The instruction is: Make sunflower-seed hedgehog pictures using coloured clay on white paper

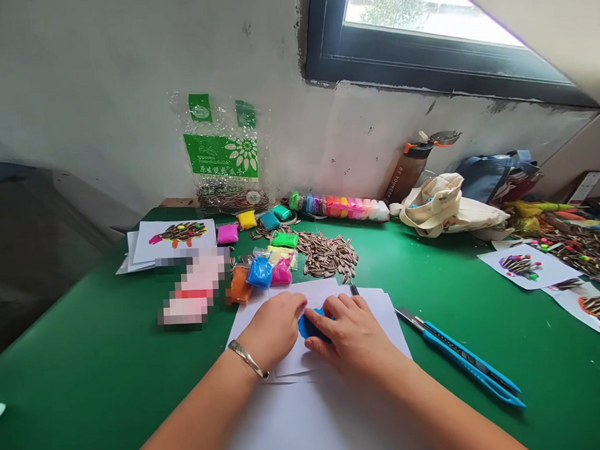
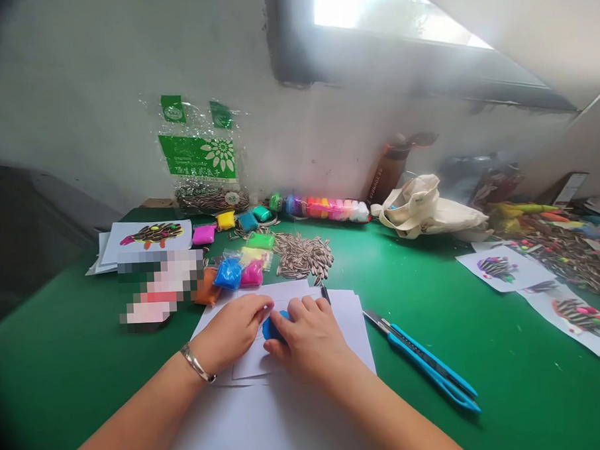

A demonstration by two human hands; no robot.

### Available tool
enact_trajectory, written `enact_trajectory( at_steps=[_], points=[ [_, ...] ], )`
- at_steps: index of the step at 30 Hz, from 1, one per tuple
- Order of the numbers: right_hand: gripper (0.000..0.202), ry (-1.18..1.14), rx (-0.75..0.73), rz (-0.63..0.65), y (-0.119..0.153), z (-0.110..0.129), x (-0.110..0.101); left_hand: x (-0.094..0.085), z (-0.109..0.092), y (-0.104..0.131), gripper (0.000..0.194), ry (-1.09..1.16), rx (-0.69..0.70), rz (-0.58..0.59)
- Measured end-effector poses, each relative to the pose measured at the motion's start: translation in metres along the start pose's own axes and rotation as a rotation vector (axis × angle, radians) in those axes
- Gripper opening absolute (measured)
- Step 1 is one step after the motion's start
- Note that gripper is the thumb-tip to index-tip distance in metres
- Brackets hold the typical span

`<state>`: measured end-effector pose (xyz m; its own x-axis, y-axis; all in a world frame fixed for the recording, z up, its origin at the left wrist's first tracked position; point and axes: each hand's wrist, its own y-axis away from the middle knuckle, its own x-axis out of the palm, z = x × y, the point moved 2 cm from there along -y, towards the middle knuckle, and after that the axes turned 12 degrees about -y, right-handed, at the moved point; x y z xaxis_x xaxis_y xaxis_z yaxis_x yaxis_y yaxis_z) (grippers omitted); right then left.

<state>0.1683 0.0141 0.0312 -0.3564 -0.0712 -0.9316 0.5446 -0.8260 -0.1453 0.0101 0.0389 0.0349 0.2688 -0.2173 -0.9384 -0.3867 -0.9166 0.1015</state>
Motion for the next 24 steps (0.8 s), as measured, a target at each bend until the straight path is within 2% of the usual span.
enact_trajectory(
  at_steps=[6,15,19,24],
  points=[
    [0.033,0.032,0.042,0.011,-0.001,-0.001,0.000,-0.001,0.000,0.000,0.028,0.006,0.006,-0.002],
    [0.031,-0.062,0.115,0.043,0.008,-0.018,-0.021,0.001,0.001,0.000,0.030,0.035,0.005,-0.011],
    [0.030,-0.049,0.109,0.107,0.007,-0.019,-0.016,0.001,0.001,0.001,0.030,0.039,0.015,-0.008],
    [0.033,-0.035,0.067,0.076,0.006,-0.017,-0.008,0.000,-0.001,0.002,0.030,0.011,0.033,-0.005]
  ],
)
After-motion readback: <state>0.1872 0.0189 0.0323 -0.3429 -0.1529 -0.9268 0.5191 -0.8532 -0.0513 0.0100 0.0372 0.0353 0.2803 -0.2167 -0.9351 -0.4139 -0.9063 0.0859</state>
